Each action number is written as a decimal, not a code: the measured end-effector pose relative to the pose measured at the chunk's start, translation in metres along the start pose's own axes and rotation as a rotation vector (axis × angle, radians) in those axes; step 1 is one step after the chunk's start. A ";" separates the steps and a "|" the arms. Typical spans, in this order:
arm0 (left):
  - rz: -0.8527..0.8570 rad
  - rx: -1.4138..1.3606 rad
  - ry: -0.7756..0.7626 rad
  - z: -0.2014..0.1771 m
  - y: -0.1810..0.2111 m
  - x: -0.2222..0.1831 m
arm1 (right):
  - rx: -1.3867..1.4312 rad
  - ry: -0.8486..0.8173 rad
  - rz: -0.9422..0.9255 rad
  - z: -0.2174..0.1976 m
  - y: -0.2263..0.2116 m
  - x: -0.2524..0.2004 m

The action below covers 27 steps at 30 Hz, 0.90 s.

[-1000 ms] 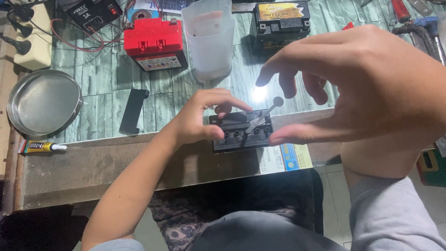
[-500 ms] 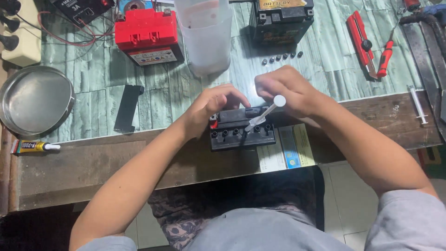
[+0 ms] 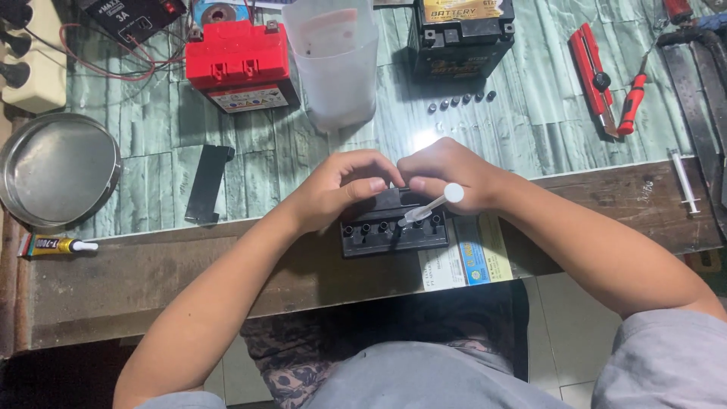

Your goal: Using a syringe to fill the individual cells of a lead-acid battery with liquid.

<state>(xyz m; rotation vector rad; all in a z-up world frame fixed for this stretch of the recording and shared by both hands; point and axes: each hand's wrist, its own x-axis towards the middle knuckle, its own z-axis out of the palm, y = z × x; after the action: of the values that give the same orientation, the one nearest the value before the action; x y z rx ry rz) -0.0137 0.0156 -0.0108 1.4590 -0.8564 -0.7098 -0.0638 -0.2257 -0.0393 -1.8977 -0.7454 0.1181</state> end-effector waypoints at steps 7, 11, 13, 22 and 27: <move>-0.098 -0.112 -0.142 -0.013 0.009 -0.001 | -0.011 -0.069 -0.037 -0.001 0.016 -0.005; -0.111 -0.184 -0.245 -0.021 0.014 -0.003 | 0.014 -0.085 -0.009 0.001 0.042 -0.015; -0.116 -0.209 -0.271 -0.024 0.015 -0.004 | 0.009 -0.085 0.000 0.002 0.047 -0.018; -0.134 -0.217 -0.293 -0.024 0.016 -0.003 | -0.027 -0.076 0.008 0.001 0.040 -0.017; -0.140 -0.203 -0.280 -0.022 0.019 -0.005 | -0.039 -0.067 -0.004 0.000 0.034 -0.015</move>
<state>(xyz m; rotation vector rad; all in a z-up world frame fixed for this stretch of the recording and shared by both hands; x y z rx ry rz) 0.0000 0.0321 0.0092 1.2628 -0.8704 -1.0934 -0.0607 -0.2421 -0.0720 -1.9372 -0.8024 0.1666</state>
